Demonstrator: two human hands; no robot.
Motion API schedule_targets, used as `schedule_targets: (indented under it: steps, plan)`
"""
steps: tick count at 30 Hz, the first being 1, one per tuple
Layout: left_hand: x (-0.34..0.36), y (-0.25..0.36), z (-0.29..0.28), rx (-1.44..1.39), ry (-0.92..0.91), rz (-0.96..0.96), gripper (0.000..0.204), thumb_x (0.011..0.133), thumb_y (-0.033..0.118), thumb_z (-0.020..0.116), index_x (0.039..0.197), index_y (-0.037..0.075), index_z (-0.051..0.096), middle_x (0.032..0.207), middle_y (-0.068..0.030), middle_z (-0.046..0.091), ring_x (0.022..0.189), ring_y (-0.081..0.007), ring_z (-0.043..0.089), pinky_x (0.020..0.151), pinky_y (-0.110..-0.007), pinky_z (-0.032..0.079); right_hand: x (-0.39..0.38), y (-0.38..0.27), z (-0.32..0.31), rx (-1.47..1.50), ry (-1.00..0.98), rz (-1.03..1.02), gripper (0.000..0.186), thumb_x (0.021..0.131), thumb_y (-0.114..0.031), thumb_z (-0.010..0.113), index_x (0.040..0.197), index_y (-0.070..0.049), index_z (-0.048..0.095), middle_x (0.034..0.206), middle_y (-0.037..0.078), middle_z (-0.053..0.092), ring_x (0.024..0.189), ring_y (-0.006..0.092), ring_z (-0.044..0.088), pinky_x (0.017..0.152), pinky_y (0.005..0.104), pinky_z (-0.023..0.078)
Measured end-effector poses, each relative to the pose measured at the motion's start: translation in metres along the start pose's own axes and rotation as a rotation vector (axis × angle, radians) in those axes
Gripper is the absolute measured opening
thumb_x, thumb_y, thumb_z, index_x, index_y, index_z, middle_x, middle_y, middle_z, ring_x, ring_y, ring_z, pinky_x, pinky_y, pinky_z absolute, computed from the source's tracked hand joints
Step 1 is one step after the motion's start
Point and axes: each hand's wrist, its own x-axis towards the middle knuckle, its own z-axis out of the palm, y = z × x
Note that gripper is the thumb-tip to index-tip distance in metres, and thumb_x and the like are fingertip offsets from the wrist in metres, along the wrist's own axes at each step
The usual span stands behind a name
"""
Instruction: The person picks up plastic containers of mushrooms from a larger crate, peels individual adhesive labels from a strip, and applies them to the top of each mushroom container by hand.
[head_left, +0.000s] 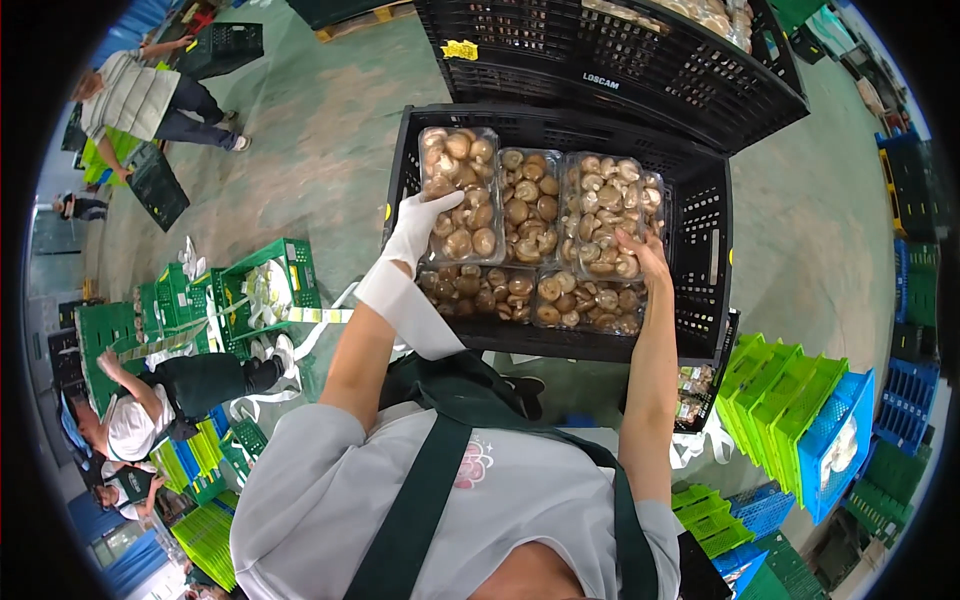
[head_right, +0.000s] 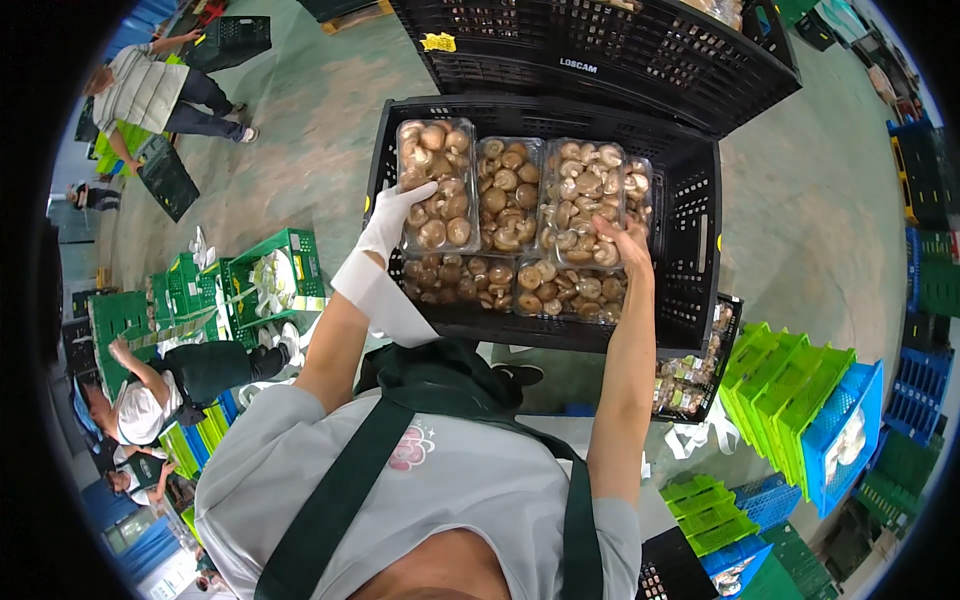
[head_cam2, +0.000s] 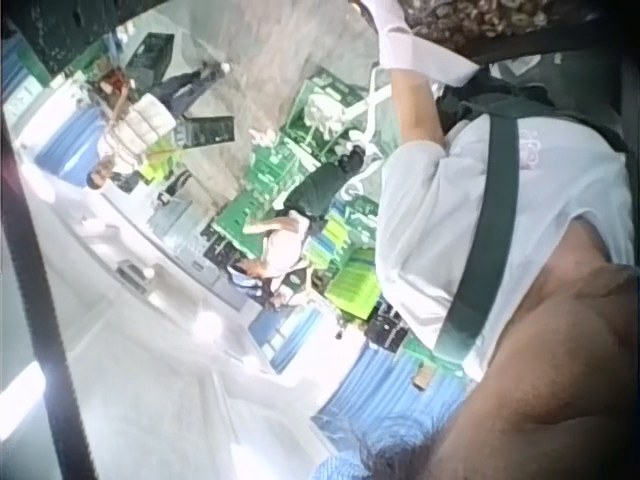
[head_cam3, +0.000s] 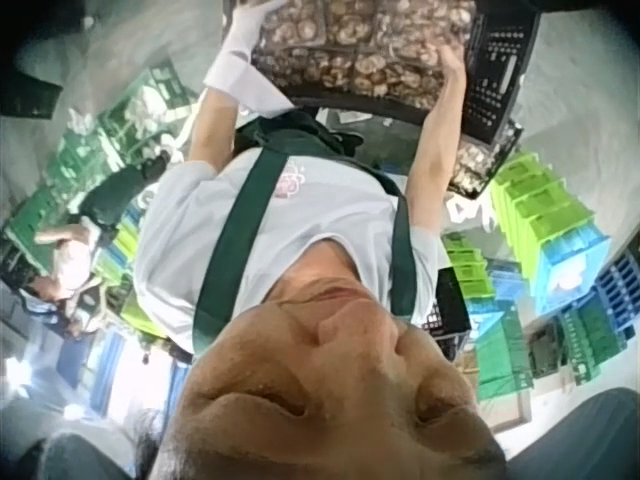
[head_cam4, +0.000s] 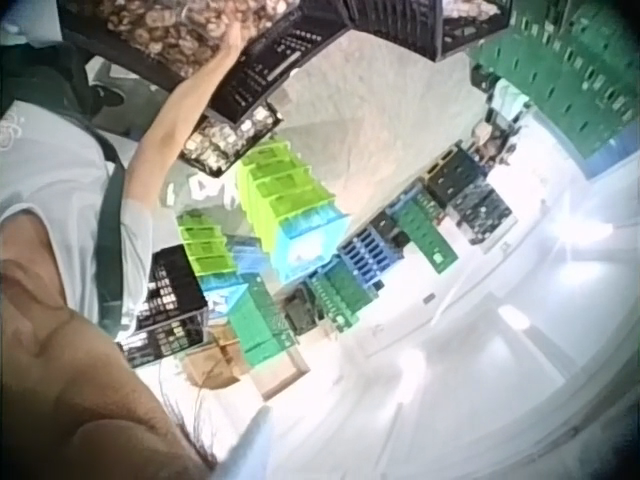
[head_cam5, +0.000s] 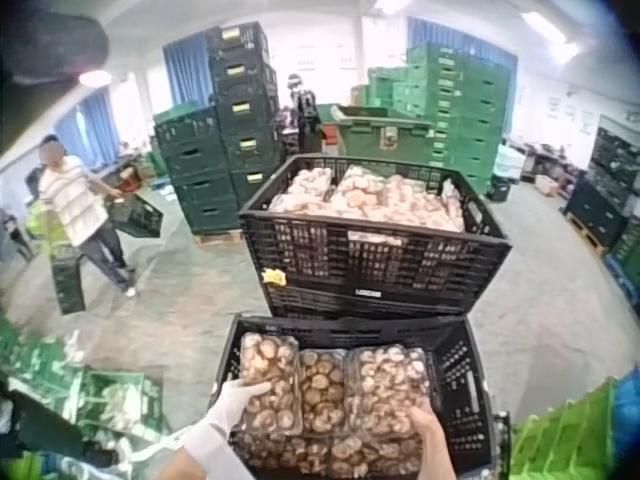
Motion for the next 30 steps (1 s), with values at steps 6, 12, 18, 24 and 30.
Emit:
schedule_targets:
  steps: [6, 12, 18, 24, 30]
  plan:
    - [0.037, -0.033, 0.019, -0.126, -0.178, -0.27, 0.051, 0.073, 0.018, 0.073, 0.116, 0.0, 0.051, 0.107, -0.0134, 0.06, 0.092, -0.0258, 0.062, 0.081, -0.039, 0.052, 0.003, -0.006, 0.004, -0.031, -0.071, 0.067, 0.114, 0.061, -0.053, 0.074, 0.138, 0.007, 0.015, 0.138, 0.026, 0.031, 0.132, 0.0356, 0.024, 0.107, 0.0498, 0.016]
    - [0.052, -0.059, 0.045, 0.01, -0.22, -0.211, 0.058, 0.065, 0.018, 0.079, 0.113, -0.003, 0.053, 0.105, -0.0114, 0.06, 0.093, -0.0202, 0.06, 0.083, -0.031, 0.048, -0.004, -0.004, 0.014, 0.006, -0.005, 0.105, 0.115, 0.059, -0.053, 0.075, 0.14, 0.004, 0.016, 0.135, 0.026, 0.036, 0.129, 0.0338, 0.031, 0.106, 0.0514, 0.016]
    - [0.059, -0.045, 0.044, -0.03, -0.161, -0.286, 0.043, 0.073, 0.01, 0.072, 0.109, -0.002, 0.053, 0.101, -0.0144, 0.061, 0.089, -0.0267, 0.062, 0.075, -0.041, 0.055, 0.009, 0.011, 0.015, 0.237, -0.057, 0.048, 0.102, 0.065, -0.04, 0.077, 0.135, 0.01, 0.023, 0.122, 0.021, 0.05, 0.113, 0.0271, 0.049, 0.096, 0.0337, 0.036]
    - [0.052, -0.024, 0.048, -0.109, -0.37, -0.224, 0.044, 0.077, 0.012, 0.067, 0.114, -0.004, 0.049, 0.106, -0.0159, 0.06, 0.092, -0.0268, 0.062, 0.077, -0.04, 0.055, -0.042, -0.027, 0.017, 0.485, -0.202, -0.06, 0.061, 0.071, -0.024, 0.074, 0.117, 0.007, 0.049, 0.11, 0.013, 0.058, 0.099, 0.0201, 0.056, 0.087, 0.0293, 0.043]
    - [0.01, 0.004, 0.085, -0.131, -0.62, -0.23, 0.045, 0.08, 0.02, 0.063, 0.117, -0.002, 0.05, 0.108, -0.0146, 0.06, 0.095, -0.0271, 0.061, 0.085, -0.041, 0.051, -0.113, -0.04, -0.025, 0.551, -0.108, -0.212, 0.06, 0.069, -0.016, 0.076, 0.117, 0.008, 0.047, 0.107, 0.016, 0.059, 0.094, 0.022, 0.058, 0.084, 0.0321, 0.048]
